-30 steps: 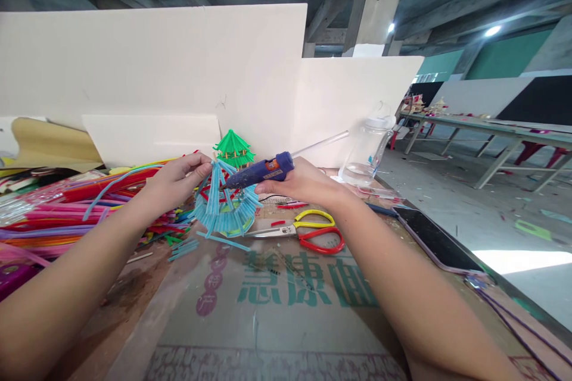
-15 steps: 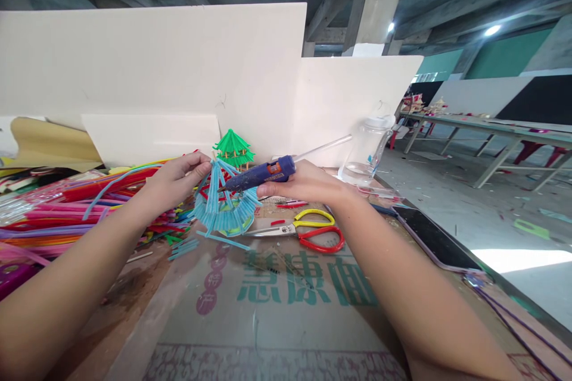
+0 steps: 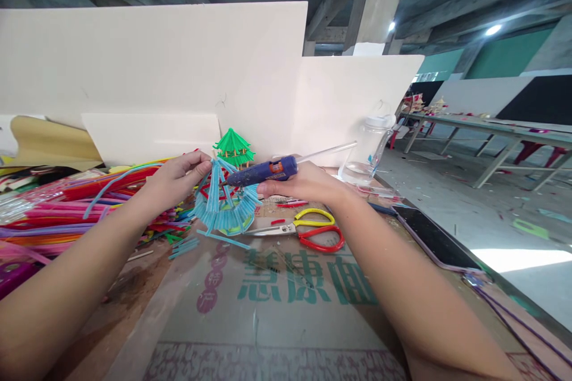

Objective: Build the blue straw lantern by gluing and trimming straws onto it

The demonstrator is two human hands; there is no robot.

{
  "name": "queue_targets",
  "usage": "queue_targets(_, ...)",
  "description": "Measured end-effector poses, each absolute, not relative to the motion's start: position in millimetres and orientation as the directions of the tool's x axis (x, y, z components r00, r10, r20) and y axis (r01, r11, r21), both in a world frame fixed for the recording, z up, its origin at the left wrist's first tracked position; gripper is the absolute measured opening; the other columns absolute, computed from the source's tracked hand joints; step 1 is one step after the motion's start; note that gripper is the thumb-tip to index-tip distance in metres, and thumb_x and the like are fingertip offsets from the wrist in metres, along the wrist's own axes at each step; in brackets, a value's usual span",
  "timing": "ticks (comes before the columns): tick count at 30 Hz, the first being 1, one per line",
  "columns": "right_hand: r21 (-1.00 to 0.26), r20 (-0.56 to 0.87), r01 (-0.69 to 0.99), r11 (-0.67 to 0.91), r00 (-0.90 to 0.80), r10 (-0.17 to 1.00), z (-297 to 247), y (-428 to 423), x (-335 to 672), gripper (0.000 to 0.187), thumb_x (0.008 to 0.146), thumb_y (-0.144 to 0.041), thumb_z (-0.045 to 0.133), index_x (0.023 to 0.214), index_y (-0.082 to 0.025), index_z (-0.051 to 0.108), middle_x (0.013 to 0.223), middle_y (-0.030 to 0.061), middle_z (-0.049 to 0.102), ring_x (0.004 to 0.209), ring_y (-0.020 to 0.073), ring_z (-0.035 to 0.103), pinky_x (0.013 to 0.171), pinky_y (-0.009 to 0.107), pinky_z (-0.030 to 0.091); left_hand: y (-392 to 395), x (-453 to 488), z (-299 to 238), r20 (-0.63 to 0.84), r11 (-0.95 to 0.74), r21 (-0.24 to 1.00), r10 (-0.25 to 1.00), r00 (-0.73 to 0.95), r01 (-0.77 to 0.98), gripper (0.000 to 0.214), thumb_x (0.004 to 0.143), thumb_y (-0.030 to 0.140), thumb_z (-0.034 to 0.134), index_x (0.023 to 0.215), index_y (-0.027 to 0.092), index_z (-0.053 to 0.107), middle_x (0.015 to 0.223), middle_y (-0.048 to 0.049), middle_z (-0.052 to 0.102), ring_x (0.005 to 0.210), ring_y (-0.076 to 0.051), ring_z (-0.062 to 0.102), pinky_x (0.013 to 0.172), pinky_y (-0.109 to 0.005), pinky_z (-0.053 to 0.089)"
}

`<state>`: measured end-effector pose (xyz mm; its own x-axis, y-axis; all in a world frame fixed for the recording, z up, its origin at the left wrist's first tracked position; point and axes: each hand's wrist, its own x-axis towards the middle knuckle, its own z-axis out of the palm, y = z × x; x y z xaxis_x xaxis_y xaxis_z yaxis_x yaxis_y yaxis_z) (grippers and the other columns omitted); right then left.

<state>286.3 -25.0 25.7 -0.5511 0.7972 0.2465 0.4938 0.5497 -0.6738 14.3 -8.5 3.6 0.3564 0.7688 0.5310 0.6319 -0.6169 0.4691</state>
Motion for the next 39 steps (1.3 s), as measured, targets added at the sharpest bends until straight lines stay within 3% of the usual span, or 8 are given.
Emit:
queue_targets(5, -0.645, 0.277, 0.541, 0.539, -0.492, 0.825, 24.6, -25.6, 284.4, 0.053, 0.071, -0.053, 0.069, 0.111, -0.019, 0.069, 0.078, 0.0007, 0.07, 0.067, 0.0158, 0.06, 0.06, 0.025, 0.045, -9.8, 14.7, 4.8, 0.529, -0.613, 0.471, 0.772, 0.353, 0.634, 0.033, 0.094, 0.043, 0.04, 0.072, 0.019, 0.046, 0.068, 0.0027, 0.045, 0.063, -0.013, 0.042, 0.058, -0.025, 0.031)
queue_targets(13, -0.636, 0.31, 0.486, 0.6, -0.551, 0.775, 22.1, -21.8, 283.0, 0.05, 0.073, -0.048, 0.069, 0.116, -0.022, 0.068, 0.091, 0.0015, 0.072, 0.083, 0.0206, 0.064, 0.071, 0.028, 0.049, -10.5, 14.8, 4.4, 0.525, -0.611, 0.478, 0.775, 0.352, 0.631, 0.033, 0.093, 0.044, 0.039, 0.072, 0.019, 0.046, 0.069, 0.0025, 0.045, 0.062, -0.013, 0.043, 0.057, -0.025, 0.032)
queue_targets(30, -0.666, 0.305, 0.465, 0.583, -0.544, 0.782, 12.8, -13.6, 286.1, 0.045, 0.069, -0.047, 0.073, 0.103, -0.017, 0.071, 0.089, 0.0037, 0.073, 0.083, 0.0216, 0.065, 0.073, 0.032, 0.05, -9.8, 14.6, 4.0, 0.535, -0.631, 0.471, 0.76, 0.369, 0.616, 0.033, 0.094, 0.042, 0.039, 0.072, 0.019, 0.046, 0.07, 0.0027, 0.044, 0.066, -0.013, 0.044, 0.06, -0.025, 0.032)
queue_targets(39, -0.694, 0.278, 0.433, 0.575, -0.576, 0.769, 12.4, -13.4, 285.3, 0.047, 0.069, -0.046, 0.073, 0.107, -0.019, 0.07, 0.095, 0.0024, 0.073, 0.09, 0.0226, 0.066, 0.078, 0.032, 0.052, -9.3, 14.1, 3.9, 0.534, -0.632, 0.477, 0.76, 0.369, 0.611, 0.033, 0.094, 0.043, 0.038, 0.073, 0.019, 0.047, 0.07, 0.0018, 0.046, 0.066, -0.014, 0.044, 0.059, -0.025, 0.033)
